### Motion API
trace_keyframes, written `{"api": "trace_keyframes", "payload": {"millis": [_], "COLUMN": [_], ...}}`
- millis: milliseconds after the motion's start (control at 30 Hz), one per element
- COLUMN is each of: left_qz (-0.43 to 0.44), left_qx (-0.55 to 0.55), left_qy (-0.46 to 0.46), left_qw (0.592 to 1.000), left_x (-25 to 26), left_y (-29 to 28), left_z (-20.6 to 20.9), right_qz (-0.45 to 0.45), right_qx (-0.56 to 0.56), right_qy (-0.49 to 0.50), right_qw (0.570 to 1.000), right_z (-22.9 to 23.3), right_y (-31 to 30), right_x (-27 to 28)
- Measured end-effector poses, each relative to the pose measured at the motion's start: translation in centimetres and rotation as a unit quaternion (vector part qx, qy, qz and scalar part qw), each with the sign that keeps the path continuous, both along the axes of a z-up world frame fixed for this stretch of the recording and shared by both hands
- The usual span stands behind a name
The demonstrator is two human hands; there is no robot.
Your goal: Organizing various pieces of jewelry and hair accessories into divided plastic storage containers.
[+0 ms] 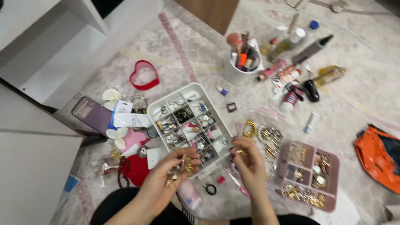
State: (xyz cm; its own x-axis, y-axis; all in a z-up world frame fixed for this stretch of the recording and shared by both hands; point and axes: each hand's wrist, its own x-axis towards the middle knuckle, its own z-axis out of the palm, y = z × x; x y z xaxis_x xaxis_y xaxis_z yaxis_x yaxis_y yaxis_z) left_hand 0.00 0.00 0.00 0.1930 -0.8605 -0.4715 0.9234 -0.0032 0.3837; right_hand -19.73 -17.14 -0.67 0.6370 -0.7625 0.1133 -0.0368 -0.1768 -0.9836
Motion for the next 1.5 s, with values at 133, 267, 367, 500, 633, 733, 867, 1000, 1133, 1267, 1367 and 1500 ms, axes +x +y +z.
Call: {"api": "trace_keyframes", "payload": {"millis": [133, 267, 367, 500, 633, 733, 867, 1000, 1133, 1267, 1367, 1500], "left_qz": [0.027, 0.073, 0.104, 0.106, 0.089, 0.101, 0.104, 0.158, 0.168, 0.187, 0.182, 0.171], "left_qx": [0.069, 0.084, 0.072, 0.031, -0.011, 0.026, 0.054, 0.008, 0.009, 0.017, 0.022, -0.031], "left_qy": [-0.048, -0.069, -0.071, -0.057, -0.024, 0.021, 0.045, 0.046, 0.026, 0.001, -0.004, 0.032], "left_qw": [0.996, 0.991, 0.989, 0.992, 0.996, 0.994, 0.992, 0.986, 0.985, 0.982, 0.983, 0.984], "left_x": [6.8, 11.8, 14.1, 15.2, 15.4, 15.0, 14.1, 13.9, 14.0, 14.2, 14.5, 14.7], "left_y": [-0.5, -2.4, -4.8, -7.9, -10.5, -11.5, -10.5, -10.0, -9.9, -9.8, -9.8, -9.6], "left_z": [-1.2, -5.1, -9.6, -15.4, -18.2, -18.9, -20.7, -21.0, -20.1, -20.4, -20.0, -19.5], "right_qz": [-0.047, 0.026, 0.073, 0.13, 0.163, 0.113, 0.104, 0.09, 0.093, 0.084, 0.074, 0.087], "right_qx": [0.036, -0.13, -0.225, -0.328, -0.363, -0.567, -0.527, -0.499, -0.461, -0.389, -0.281, 0.118], "right_qy": [0.126, 0.341, 0.441, 0.469, 0.585, 0.514, 0.561, 0.606, 0.62, 0.58, 0.525, 0.259], "right_qw": [0.99, 0.931, 0.866, 0.81, 0.706, 0.634, 0.63, 0.613, 0.628, 0.71, 0.8, 0.955], "right_z": [-5.3, -7.6, -9.6, -13.4, -16.1, -19.1, -20.1, -20.7, -20.6, -16.0, -11.8, -15.0], "right_y": [-7.2, -11.8, -14.0, -15.1, -13.3, -12.8, -11.9, -11.6, -11.9, -11.2, -11.2, -14.9], "right_x": [4.6, 11.3, 14.6, 16.4, 17.6, 17.3, 18.0, 18.6, 19.1, 20.1, 20.0, 15.3]}}
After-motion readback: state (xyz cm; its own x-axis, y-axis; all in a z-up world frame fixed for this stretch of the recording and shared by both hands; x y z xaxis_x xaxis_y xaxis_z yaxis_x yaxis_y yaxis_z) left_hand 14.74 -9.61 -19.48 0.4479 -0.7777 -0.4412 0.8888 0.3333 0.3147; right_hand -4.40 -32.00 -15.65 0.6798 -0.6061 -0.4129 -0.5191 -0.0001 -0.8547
